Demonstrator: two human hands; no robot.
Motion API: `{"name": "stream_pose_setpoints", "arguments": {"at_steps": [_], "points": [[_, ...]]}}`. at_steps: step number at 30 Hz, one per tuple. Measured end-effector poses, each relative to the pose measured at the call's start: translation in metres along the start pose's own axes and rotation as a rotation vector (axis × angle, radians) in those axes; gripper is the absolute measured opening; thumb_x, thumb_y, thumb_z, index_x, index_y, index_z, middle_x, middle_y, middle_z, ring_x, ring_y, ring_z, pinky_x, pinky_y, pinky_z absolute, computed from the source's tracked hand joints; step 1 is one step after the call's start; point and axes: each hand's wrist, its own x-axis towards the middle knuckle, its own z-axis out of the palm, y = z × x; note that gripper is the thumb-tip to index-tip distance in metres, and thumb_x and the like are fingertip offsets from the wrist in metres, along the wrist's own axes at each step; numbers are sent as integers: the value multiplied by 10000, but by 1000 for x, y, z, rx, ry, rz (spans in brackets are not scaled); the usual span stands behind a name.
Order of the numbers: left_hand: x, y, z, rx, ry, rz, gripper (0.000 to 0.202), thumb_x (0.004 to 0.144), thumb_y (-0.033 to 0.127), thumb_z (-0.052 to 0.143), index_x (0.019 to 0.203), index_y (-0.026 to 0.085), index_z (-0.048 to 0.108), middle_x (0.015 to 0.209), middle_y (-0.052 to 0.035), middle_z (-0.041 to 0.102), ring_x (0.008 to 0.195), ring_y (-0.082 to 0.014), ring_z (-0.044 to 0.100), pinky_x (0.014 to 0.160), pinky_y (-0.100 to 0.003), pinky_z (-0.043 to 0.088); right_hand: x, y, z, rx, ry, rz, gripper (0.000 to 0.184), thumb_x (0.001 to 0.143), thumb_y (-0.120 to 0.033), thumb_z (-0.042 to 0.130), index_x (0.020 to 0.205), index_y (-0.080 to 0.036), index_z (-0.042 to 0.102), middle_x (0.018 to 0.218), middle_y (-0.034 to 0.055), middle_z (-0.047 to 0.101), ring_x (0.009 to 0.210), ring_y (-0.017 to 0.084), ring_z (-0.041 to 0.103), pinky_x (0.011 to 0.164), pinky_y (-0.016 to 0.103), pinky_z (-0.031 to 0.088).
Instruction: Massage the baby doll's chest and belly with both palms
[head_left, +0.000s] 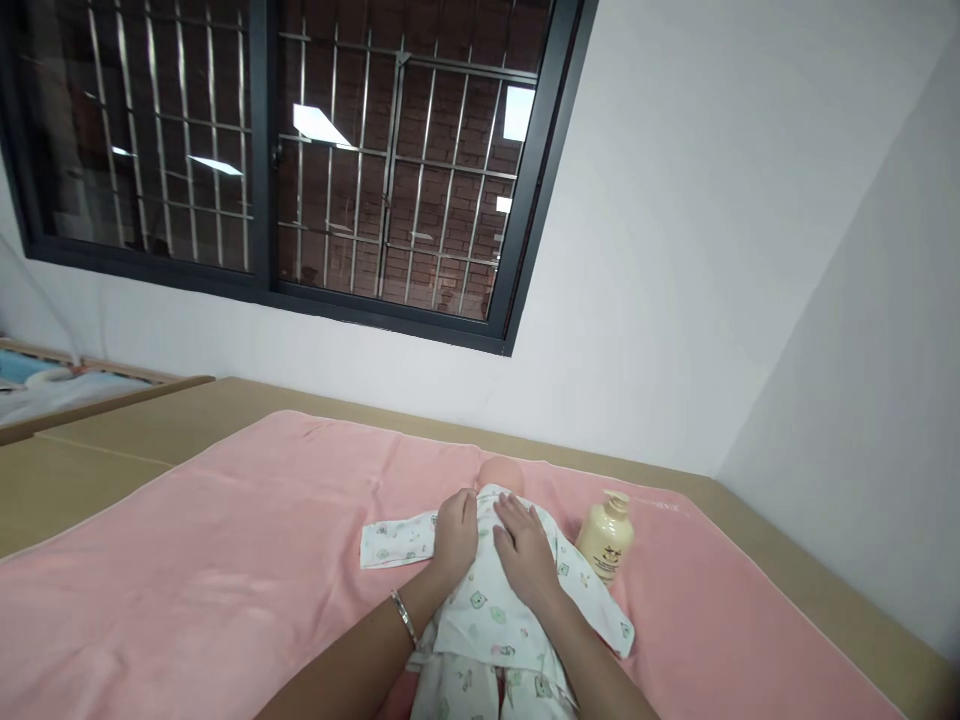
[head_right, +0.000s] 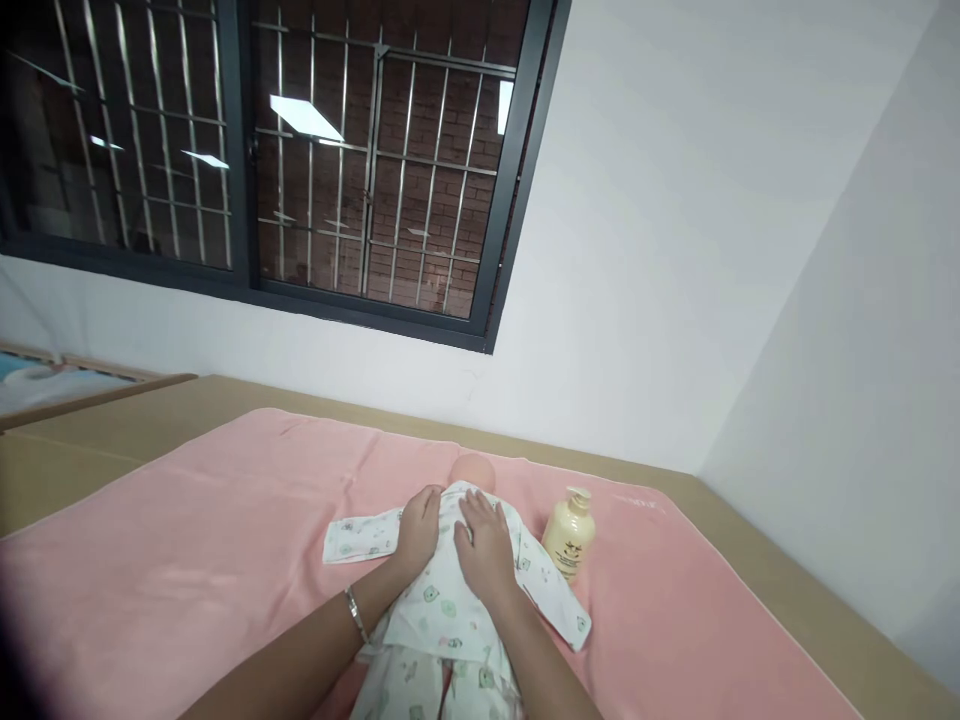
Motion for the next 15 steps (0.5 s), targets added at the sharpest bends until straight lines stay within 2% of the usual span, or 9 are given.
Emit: {"name": "stream_pose_setpoints", "arguments": {"at_steps": [2, 4, 6, 8, 10, 12, 15], "points": [[1, 0, 1, 10, -5, 4, 392, 959, 420, 291, 780, 208, 567, 771, -24, 625, 762, -181, 565, 753, -299, 412, 7, 7, -1, -75, 24, 178, 535, 929, -314, 318, 1394, -108, 481, 1463, 122, 432, 1399, 238, 329, 1167, 459, 166], [0, -2, 1, 10, 5, -11, 400, 957, 429, 286, 792, 207, 575, 786, -28, 634, 774, -183, 572, 763, -303, 420, 8, 3, 0, -157, 21, 286, 567, 932, -339, 317, 1400, -50, 457, 1470, 176, 405, 1403, 279, 313, 1158, 474, 167], [-1, -4, 1, -7, 28, -31, 394, 952, 436, 294, 791, 208, 572, 791, -26, 637, 774, -180, 577, 761, -300, 429, 4, -12, 2, -199, -4, 219, 578, 905, -334, 376, 1409, -60, 447, 1486, 178, 380, 1412, 299, 288, 1160, 482, 141], [-3, -6, 1, -57, 40, -43, 382, 944, 438, 304, 782, 210, 564, 788, -23, 640, 769, -177, 582, 749, -293, 440, -5, -30, 6, -176, -54, -4, 607, 847, -297, 457, 1426, -115, 439, 1495, 135, 381, 1423, 278, 268, 1176, 459, 93], [-4, -8, -1, -103, 31, -36, 372, 937, 436, 312, 777, 213, 562, 784, -22, 641, 767, -176, 587, 739, -289, 448, -14, -44, 10, -127, -87, -159, 643, 791, -257, 503, 1420, -133, 452, 1474, 117, 420, 1417, 250, 285, 1187, 424, 53], [-4, -7, -2, -99, 19, -29, 367, 934, 431, 318, 772, 213, 565, 779, -23, 641, 766, -177, 589, 738, -290, 452, -17, -48, 11, -89, -78, -168, 613, 778, -228, 497, 1386, -151, 497, 1436, 104, 475, 1400, 232, 320, 1188, 420, 41], [-2, -4, -2, -41, 8, -27, 368, 936, 425, 324, 779, 209, 578, 775, -22, 642, 767, -179, 589, 748, -296, 450, -10, -33, 5, -66, -27, -37, 498, 843, -213, 421, 1319, -216, 565, 1425, 63, 495, 1391, 220, 335, 1176, 459, 72]]}}
